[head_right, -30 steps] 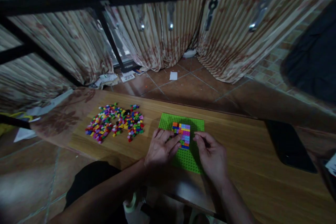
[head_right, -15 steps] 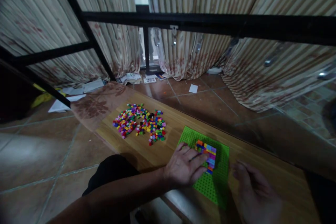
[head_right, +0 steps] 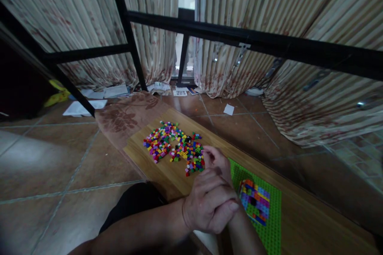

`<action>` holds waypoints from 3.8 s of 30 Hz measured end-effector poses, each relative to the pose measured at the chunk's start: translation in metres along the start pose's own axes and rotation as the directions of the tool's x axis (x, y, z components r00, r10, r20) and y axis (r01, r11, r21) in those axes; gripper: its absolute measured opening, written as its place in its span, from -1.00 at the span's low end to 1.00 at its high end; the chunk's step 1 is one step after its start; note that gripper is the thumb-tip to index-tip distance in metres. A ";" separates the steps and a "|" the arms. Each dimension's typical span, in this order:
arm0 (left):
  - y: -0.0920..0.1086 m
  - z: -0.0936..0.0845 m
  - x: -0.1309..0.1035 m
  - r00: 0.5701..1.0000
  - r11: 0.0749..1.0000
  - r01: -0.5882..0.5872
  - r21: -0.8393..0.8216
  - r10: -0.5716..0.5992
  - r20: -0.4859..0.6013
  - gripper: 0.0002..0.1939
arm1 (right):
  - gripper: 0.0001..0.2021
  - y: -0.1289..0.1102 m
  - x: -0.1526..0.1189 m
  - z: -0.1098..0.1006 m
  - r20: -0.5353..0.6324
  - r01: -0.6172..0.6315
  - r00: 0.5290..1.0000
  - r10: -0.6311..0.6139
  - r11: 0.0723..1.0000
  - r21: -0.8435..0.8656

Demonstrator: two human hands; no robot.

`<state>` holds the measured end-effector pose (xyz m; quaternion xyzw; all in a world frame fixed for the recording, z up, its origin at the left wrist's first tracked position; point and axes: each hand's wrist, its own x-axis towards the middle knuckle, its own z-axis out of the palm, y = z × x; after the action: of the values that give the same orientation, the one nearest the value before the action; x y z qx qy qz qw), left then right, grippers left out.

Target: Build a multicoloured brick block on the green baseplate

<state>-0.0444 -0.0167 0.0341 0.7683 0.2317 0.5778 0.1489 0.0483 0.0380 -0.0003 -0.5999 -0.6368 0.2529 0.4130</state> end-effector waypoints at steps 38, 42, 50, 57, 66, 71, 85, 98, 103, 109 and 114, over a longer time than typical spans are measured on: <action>-0.028 0.020 -0.010 0.975 0.979 0.196 -0.064 -0.187 0.122 -0.65 | -0.70 -0.003 0.107 0.097 0.114 0.124 0.990 -0.083 0.899 -0.419; -0.030 0.014 -0.007 0.956 0.965 0.262 -0.008 -0.258 0.136 -0.62 | -0.74 -0.006 0.123 0.118 0.146 0.139 0.986 -0.084 0.892 -0.431; -0.026 -0.006 0.006 0.949 0.953 0.303 -0.013 -0.300 0.092 -0.56 | -0.79 -0.008 0.144 0.139 0.240 0.210 0.964 -0.117 0.887 -0.411; -0.030 -0.009 0.002 0.962 0.958 0.251 -0.137 -0.263 -0.078 -0.63 | -0.84 -0.016 0.136 0.127 0.220 0.197 0.968 -0.119 0.906 -0.376; -0.039 -0.045 0.023 0.672 0.611 0.633 -0.476 -0.738 -0.055 -0.85 | -0.72 -0.025 0.031 0.012 0.017 -0.043 0.999 0.040 0.982 0.185; -0.030 -0.030 0.022 0.701 0.582 0.669 -0.462 -0.701 0.132 -0.81 | -0.76 -0.032 -0.024 -0.037 -0.110 -0.073 0.988 0.105 0.963 0.261; 0.003 0.024 0.009 0.517 0.217 0.833 -0.510 -0.634 0.575 -0.76 | -0.83 -0.004 -0.100 -0.090 -0.271 -0.010 0.959 0.084 0.965 0.263; -0.017 0.048 0.000 0.369 0.241 0.919 -0.313 -0.806 0.462 -0.76 | -0.80 0.029 -0.112 -0.134 -0.347 -0.099 0.925 0.151 0.981 0.164; -0.030 0.060 -0.011 0.425 0.361 0.905 -0.225 -0.761 0.490 -0.79 | -0.77 0.039 -0.114 -0.145 -0.444 -0.265 0.807 0.388 0.911 0.316; -0.026 0.066 -0.013 0.449 0.430 0.887 -0.166 -0.724 0.524 -0.76 | -0.79 0.037 -0.115 -0.143 -0.408 -0.228 0.850 0.331 0.932 0.281; -0.025 0.064 -0.009 0.479 0.485 0.865 -0.132 -0.716 0.508 -0.81 | -0.79 0.039 -0.116 -0.143 -0.415 -0.237 0.849 0.329 0.937 0.258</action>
<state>0.0105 0.0022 -0.0047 0.6209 0.4177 0.3074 0.5878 0.1817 -0.0937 0.0184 -0.6858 -0.3994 0.2267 0.5646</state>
